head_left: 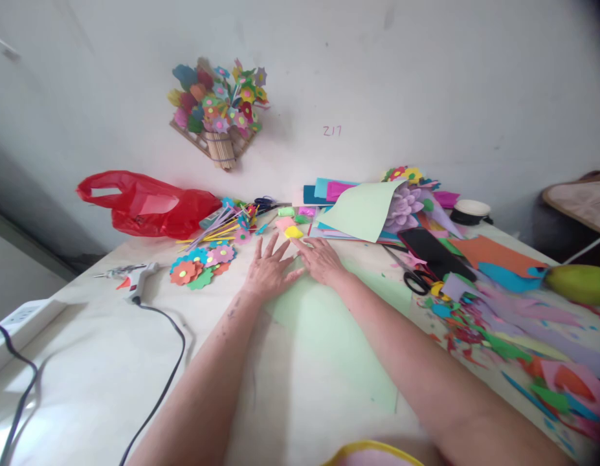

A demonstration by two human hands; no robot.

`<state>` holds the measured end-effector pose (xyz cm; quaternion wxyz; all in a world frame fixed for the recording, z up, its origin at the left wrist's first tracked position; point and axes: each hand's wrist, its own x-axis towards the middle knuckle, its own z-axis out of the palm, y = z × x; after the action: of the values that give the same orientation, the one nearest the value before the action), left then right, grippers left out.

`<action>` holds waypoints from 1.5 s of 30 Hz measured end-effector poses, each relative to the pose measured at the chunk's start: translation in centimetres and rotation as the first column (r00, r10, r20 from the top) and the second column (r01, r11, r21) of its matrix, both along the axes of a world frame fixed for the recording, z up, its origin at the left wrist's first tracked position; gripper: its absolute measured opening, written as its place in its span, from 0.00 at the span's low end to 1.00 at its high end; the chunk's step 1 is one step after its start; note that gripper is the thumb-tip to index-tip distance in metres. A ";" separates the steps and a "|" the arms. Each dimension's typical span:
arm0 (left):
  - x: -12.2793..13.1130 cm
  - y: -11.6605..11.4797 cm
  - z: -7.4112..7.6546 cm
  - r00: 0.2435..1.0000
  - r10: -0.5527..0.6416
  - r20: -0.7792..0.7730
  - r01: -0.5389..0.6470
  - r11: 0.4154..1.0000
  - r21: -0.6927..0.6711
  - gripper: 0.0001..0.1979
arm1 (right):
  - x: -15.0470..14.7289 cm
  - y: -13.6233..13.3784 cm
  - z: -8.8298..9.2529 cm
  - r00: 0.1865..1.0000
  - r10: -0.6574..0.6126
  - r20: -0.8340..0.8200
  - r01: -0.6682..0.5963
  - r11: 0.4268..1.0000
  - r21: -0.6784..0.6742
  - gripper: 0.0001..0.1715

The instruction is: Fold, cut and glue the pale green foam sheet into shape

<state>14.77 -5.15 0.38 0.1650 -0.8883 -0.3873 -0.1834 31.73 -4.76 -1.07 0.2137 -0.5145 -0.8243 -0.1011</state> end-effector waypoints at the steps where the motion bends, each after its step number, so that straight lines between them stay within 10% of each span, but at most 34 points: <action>1: 0.1 0.1 -0.1 1.000 0.004 -0.002 -0.004 1.000 -0.007 0.24 | 0.0 0.0 0.0 1.000 -0.001 -0.010 0.001 1.000 -0.005 0.30; 10: 0.2 0.7 -0.8 0.998 0.055 0.001 -0.054 0.995 -0.088 0.22 | 0.8 0.5 -0.1 0.973 -0.062 -0.221 0.051 0.997 -0.055 0.31; 45: 0.2 0.6 -0.8 0.999 0.035 0.030 -0.033 0.997 -0.065 0.22 | 0.7 0.5 -0.3 0.983 -0.146 -0.114 0.140 0.988 -0.059 0.32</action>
<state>14.97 -4.54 -0.44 0.1331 -0.8836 -0.4105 -0.1820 32.46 -4.29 -1.41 0.2410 -0.5826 -0.7735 -0.0646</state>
